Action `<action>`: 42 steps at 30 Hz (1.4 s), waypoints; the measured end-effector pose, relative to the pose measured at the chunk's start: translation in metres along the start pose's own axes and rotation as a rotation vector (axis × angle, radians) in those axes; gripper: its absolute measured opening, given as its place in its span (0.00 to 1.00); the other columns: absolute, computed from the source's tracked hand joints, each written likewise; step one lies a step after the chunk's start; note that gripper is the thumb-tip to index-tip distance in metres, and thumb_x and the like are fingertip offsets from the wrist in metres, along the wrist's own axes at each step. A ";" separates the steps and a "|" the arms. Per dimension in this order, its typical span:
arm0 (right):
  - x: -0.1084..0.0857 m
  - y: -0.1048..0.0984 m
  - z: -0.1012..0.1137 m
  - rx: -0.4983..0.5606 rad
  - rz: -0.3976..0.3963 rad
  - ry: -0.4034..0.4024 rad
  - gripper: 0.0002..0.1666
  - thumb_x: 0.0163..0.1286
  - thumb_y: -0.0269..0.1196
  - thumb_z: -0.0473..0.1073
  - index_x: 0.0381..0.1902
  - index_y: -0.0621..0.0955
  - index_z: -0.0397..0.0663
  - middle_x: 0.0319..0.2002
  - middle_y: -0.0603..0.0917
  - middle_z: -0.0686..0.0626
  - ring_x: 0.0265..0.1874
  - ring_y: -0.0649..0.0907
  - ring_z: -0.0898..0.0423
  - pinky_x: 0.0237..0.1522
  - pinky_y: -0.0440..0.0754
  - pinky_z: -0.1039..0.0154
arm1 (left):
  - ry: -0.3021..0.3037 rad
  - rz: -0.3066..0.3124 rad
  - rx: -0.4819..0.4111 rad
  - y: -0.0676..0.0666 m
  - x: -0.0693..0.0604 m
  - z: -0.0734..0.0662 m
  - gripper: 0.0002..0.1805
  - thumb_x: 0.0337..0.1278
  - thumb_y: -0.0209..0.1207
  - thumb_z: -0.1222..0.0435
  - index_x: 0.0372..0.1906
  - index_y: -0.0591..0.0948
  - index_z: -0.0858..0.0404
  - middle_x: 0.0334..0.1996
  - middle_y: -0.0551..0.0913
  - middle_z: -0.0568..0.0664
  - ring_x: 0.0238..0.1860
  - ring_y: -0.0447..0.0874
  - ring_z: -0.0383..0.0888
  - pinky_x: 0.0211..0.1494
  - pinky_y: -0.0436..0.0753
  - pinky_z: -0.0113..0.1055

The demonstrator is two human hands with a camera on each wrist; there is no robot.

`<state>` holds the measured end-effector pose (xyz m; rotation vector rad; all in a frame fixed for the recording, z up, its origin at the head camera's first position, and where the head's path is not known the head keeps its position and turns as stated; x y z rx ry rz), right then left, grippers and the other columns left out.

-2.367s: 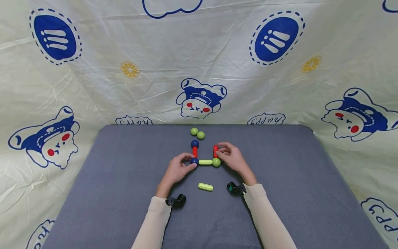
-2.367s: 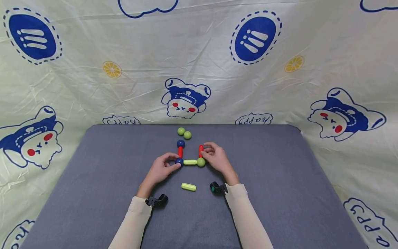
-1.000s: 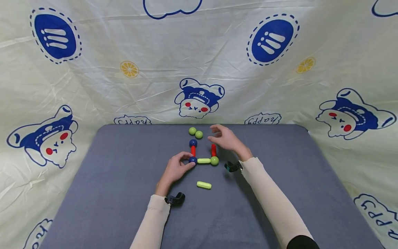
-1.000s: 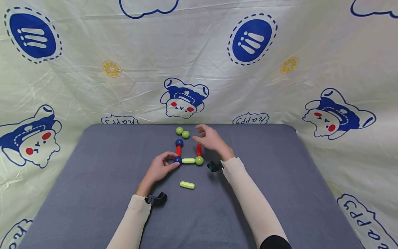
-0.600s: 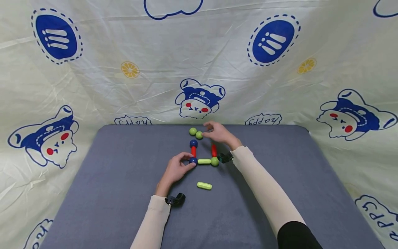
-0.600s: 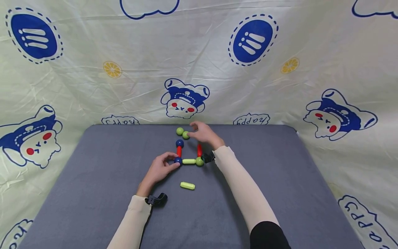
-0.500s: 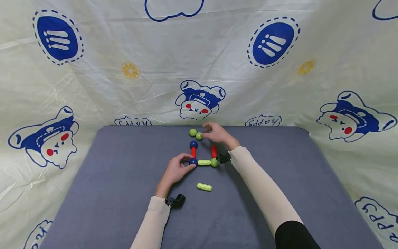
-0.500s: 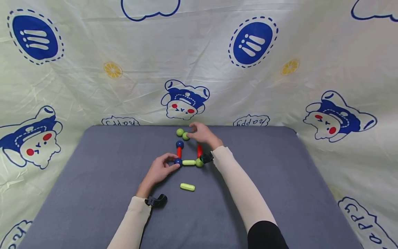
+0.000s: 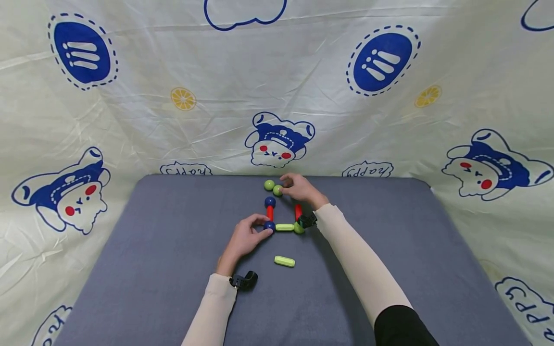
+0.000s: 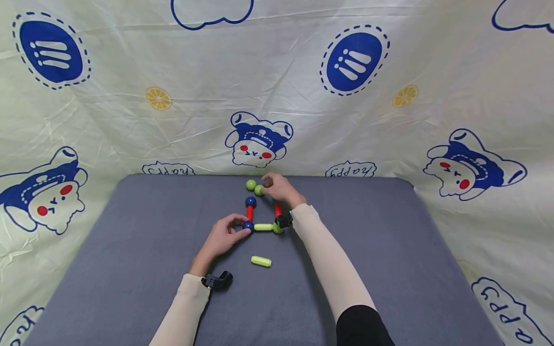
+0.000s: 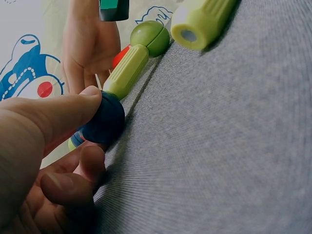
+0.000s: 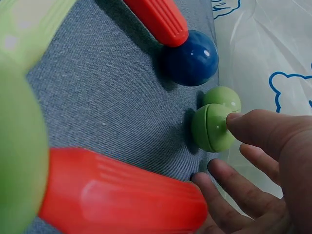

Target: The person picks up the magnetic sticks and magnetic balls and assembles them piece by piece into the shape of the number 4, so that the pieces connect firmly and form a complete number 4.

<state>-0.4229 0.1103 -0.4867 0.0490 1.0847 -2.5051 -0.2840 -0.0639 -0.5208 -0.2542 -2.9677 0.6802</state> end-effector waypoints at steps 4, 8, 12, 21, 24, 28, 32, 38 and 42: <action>0.002 0.002 -0.001 -0.010 0.003 0.012 0.27 0.75 0.64 0.45 0.68 0.76 0.43 0.61 0.81 0.36 0.60 0.81 0.41 0.59 0.80 0.47 | -0.001 0.003 -0.003 0.000 0.000 0.000 0.16 0.63 0.70 0.59 0.54 0.85 0.58 0.48 0.87 0.52 0.25 0.74 0.40 0.29 0.73 0.31; 0.003 0.004 -0.001 -0.011 0.006 0.020 0.26 0.75 0.64 0.45 0.67 0.77 0.44 0.61 0.81 0.36 0.59 0.81 0.41 0.58 0.81 0.48 | -0.004 0.005 -0.003 0.000 0.000 0.000 0.17 0.63 0.70 0.59 0.54 0.85 0.57 0.49 0.87 0.52 0.25 0.74 0.40 0.29 0.73 0.31; 0.003 0.005 0.000 -0.001 0.005 0.020 0.24 0.75 0.64 0.45 0.65 0.78 0.44 0.60 0.82 0.36 0.57 0.82 0.42 0.54 0.82 0.50 | -0.004 0.006 -0.007 0.000 0.000 0.001 0.17 0.63 0.70 0.59 0.54 0.85 0.57 0.49 0.87 0.52 0.25 0.74 0.40 0.29 0.73 0.31; 0.003 0.006 0.001 -0.028 0.012 0.008 0.22 0.74 0.65 0.46 0.62 0.81 0.44 0.59 0.83 0.38 0.57 0.82 0.44 0.54 0.83 0.51 | 0.003 0.004 -0.010 0.000 0.001 0.001 0.16 0.63 0.70 0.59 0.54 0.85 0.57 0.49 0.88 0.51 0.25 0.74 0.40 0.29 0.73 0.30; 0.003 0.005 0.000 -0.028 0.008 0.012 0.21 0.75 0.65 0.46 0.61 0.81 0.45 0.59 0.83 0.39 0.57 0.82 0.44 0.55 0.82 0.51 | 0.003 0.004 -0.009 0.000 0.001 0.001 0.16 0.63 0.70 0.59 0.54 0.85 0.57 0.49 0.88 0.51 0.25 0.75 0.39 0.30 0.74 0.30; 0.001 0.004 -0.001 -0.016 -0.011 0.007 0.21 0.74 0.65 0.47 0.61 0.81 0.45 0.59 0.83 0.39 0.58 0.81 0.44 0.58 0.81 0.49 | 0.000 0.005 -0.006 0.000 0.001 0.001 0.17 0.63 0.70 0.59 0.54 0.85 0.57 0.49 0.88 0.52 0.25 0.74 0.39 0.30 0.73 0.30; -0.004 0.003 -0.002 0.020 -0.048 -0.007 0.22 0.74 0.65 0.48 0.61 0.82 0.45 0.59 0.84 0.39 0.59 0.81 0.43 0.60 0.79 0.48 | 0.000 0.004 -0.007 0.000 0.000 0.002 0.17 0.63 0.70 0.59 0.54 0.85 0.57 0.49 0.88 0.52 0.25 0.75 0.40 0.29 0.74 0.31; -0.016 0.003 -0.013 0.177 -0.104 -0.006 0.23 0.73 0.66 0.48 0.61 0.81 0.45 0.57 0.85 0.39 0.54 0.83 0.45 0.53 0.84 0.52 | 0.002 0.008 -0.008 0.001 0.001 0.003 0.16 0.63 0.70 0.59 0.54 0.85 0.57 0.49 0.88 0.51 0.24 0.75 0.39 0.29 0.74 0.31; -0.026 0.002 -0.024 0.301 -0.157 -0.002 0.23 0.73 0.67 0.48 0.62 0.81 0.45 0.57 0.84 0.40 0.52 0.83 0.46 0.48 0.86 0.56 | 0.007 0.003 -0.014 0.001 0.002 0.003 0.16 0.63 0.70 0.59 0.53 0.85 0.57 0.48 0.88 0.51 0.24 0.74 0.39 0.28 0.74 0.31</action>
Point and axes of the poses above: each hand's wrist, its own x-axis towards the middle knuckle, its own y-axis out of the palm, z = x × y, the point moved 7 cm from there along x, towards the middle knuckle
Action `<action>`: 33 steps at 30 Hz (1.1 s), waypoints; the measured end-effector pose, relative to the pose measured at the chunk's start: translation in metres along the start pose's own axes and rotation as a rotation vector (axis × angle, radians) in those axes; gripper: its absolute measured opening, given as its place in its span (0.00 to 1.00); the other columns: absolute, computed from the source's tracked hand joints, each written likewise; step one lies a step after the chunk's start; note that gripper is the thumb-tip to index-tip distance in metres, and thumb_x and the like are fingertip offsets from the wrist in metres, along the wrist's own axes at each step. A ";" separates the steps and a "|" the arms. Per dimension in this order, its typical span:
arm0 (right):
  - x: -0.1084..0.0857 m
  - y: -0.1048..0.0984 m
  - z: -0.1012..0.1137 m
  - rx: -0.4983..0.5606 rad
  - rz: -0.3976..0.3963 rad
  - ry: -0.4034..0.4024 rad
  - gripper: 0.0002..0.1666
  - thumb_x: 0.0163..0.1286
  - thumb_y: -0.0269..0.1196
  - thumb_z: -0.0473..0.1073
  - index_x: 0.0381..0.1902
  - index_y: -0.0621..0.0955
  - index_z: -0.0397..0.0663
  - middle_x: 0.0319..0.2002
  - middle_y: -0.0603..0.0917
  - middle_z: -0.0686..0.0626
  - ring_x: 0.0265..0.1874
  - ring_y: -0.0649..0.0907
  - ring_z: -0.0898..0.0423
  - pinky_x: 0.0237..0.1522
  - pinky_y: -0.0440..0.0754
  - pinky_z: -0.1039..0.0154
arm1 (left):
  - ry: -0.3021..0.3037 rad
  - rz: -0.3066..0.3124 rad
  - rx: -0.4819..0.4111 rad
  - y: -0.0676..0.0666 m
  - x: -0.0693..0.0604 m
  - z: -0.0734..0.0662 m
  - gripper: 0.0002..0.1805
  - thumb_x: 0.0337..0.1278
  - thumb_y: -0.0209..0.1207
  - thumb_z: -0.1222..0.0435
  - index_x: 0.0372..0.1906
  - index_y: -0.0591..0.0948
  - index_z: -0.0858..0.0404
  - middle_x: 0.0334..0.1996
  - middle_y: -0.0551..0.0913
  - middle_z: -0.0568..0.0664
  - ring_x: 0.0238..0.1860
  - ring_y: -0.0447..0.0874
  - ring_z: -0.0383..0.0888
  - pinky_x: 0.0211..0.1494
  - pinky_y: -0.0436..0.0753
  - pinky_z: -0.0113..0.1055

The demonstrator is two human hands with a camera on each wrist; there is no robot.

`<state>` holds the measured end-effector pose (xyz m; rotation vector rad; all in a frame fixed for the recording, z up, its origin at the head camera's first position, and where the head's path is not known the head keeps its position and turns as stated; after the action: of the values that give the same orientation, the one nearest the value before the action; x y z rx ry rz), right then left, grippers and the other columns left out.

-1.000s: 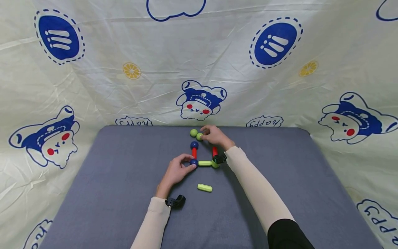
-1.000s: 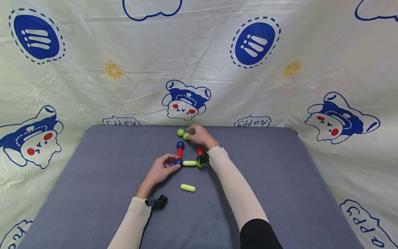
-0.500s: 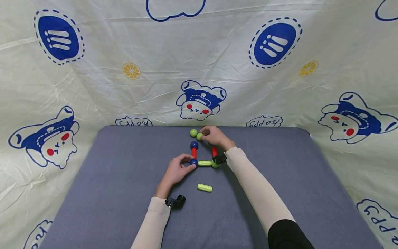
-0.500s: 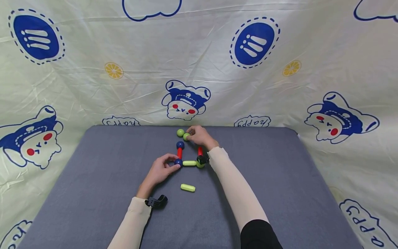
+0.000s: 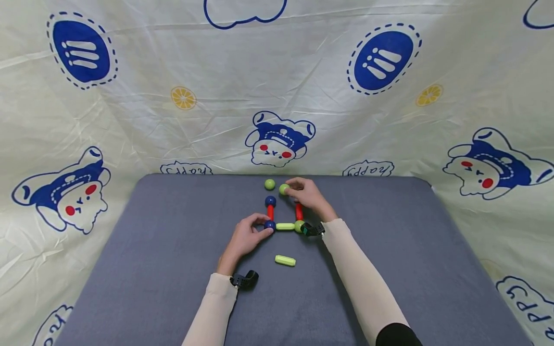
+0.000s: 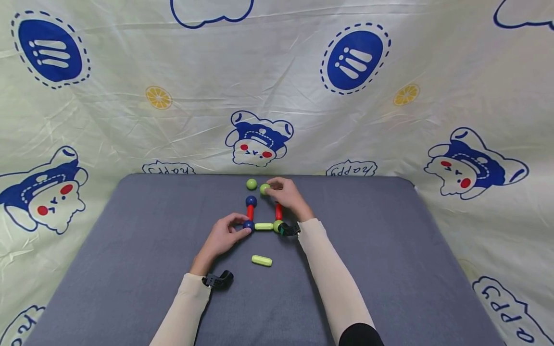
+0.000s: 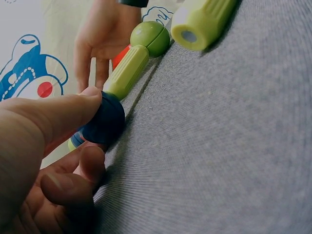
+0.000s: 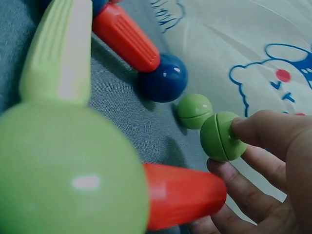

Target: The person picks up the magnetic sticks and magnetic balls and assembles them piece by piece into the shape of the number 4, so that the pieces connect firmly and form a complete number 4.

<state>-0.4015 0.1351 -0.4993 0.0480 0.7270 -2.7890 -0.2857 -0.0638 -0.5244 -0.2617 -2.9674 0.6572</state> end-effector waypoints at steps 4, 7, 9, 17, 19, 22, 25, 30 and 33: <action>-0.008 -0.006 -0.009 0.073 -0.053 -0.001 0.24 0.74 0.67 0.49 0.63 0.81 0.46 0.59 0.84 0.40 0.52 0.84 0.45 0.47 0.86 0.58 | -0.004 -0.005 -0.001 0.000 0.001 0.000 0.16 0.62 0.71 0.59 0.53 0.85 0.57 0.48 0.88 0.51 0.23 0.74 0.39 0.28 0.73 0.31; -0.015 -0.011 -0.013 0.120 -0.078 -0.010 0.26 0.74 0.67 0.49 0.65 0.80 0.44 0.60 0.83 0.38 0.54 0.84 0.41 0.47 0.86 0.59 | -0.006 -0.002 -0.001 0.001 0.000 -0.001 0.16 0.62 0.71 0.59 0.53 0.85 0.56 0.48 0.88 0.51 0.24 0.74 0.39 0.28 0.73 0.30; -0.020 -0.013 -0.014 0.148 -0.088 -0.018 0.26 0.74 0.67 0.48 0.65 0.79 0.44 0.60 0.83 0.37 0.54 0.84 0.41 0.47 0.85 0.60 | -0.002 0.000 -0.002 0.001 0.000 -0.002 0.16 0.62 0.71 0.59 0.53 0.85 0.57 0.48 0.88 0.51 0.24 0.74 0.39 0.28 0.73 0.30; -0.045 -0.016 -0.026 0.234 -0.142 -0.034 0.26 0.74 0.66 0.45 0.65 0.78 0.41 0.57 0.82 0.37 0.46 0.84 0.57 0.45 0.85 0.64 | 0.008 0.001 0.000 -0.001 0.000 -0.001 0.16 0.62 0.71 0.60 0.53 0.85 0.58 0.48 0.88 0.51 0.24 0.74 0.38 0.29 0.74 0.30; -0.050 -0.016 -0.031 0.290 -0.168 -0.028 0.25 0.74 0.66 0.43 0.65 0.78 0.40 0.56 0.82 0.37 0.44 0.84 0.58 0.45 0.86 0.64 | 0.007 0.003 0.007 -0.002 0.000 0.000 0.17 0.63 0.70 0.59 0.54 0.85 0.57 0.49 0.88 0.51 0.24 0.74 0.38 0.29 0.74 0.30; -0.054 -0.016 -0.035 0.348 -0.189 -0.035 0.24 0.75 0.65 0.41 0.65 0.78 0.40 0.55 0.83 0.38 0.42 0.85 0.59 0.46 0.86 0.63 | 0.005 -0.001 0.009 -0.003 0.000 0.000 0.17 0.63 0.70 0.59 0.54 0.85 0.57 0.49 0.88 0.51 0.24 0.74 0.38 0.29 0.74 0.30; -0.054 -0.016 -0.037 0.361 -0.192 -0.035 0.24 0.75 0.65 0.42 0.65 0.78 0.40 0.54 0.83 0.39 0.41 0.85 0.60 0.46 0.86 0.64 | 0.006 0.000 0.009 -0.003 0.000 0.000 0.17 0.63 0.70 0.59 0.55 0.85 0.57 0.49 0.88 0.51 0.24 0.74 0.38 0.29 0.74 0.30; -0.054 -0.016 -0.038 0.347 -0.184 -0.020 0.24 0.75 0.65 0.41 0.65 0.78 0.37 0.56 0.83 0.35 0.40 0.85 0.62 0.46 0.86 0.65 | 0.009 0.006 -0.005 -0.002 0.000 0.000 0.17 0.63 0.70 0.59 0.54 0.85 0.57 0.49 0.88 0.51 0.24 0.74 0.39 0.29 0.73 0.30; -0.052 -0.015 -0.039 0.341 -0.186 -0.013 0.24 0.75 0.65 0.41 0.64 0.79 0.37 0.56 0.82 0.33 0.40 0.84 0.63 0.46 0.85 0.65 | 0.007 0.001 -0.006 -0.001 0.000 0.001 0.16 0.63 0.70 0.59 0.54 0.85 0.57 0.49 0.88 0.51 0.24 0.74 0.39 0.29 0.73 0.30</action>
<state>-0.3560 0.1795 -0.5215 0.0272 0.2557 -3.0571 -0.2863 -0.0652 -0.5244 -0.2647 -2.9633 0.6460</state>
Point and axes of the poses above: each hand's wrist, its own x-axis towards the middle knuckle, its own y-axis out of the palm, z = x × y, the point moved 7 cm from there along x, towards the middle knuckle
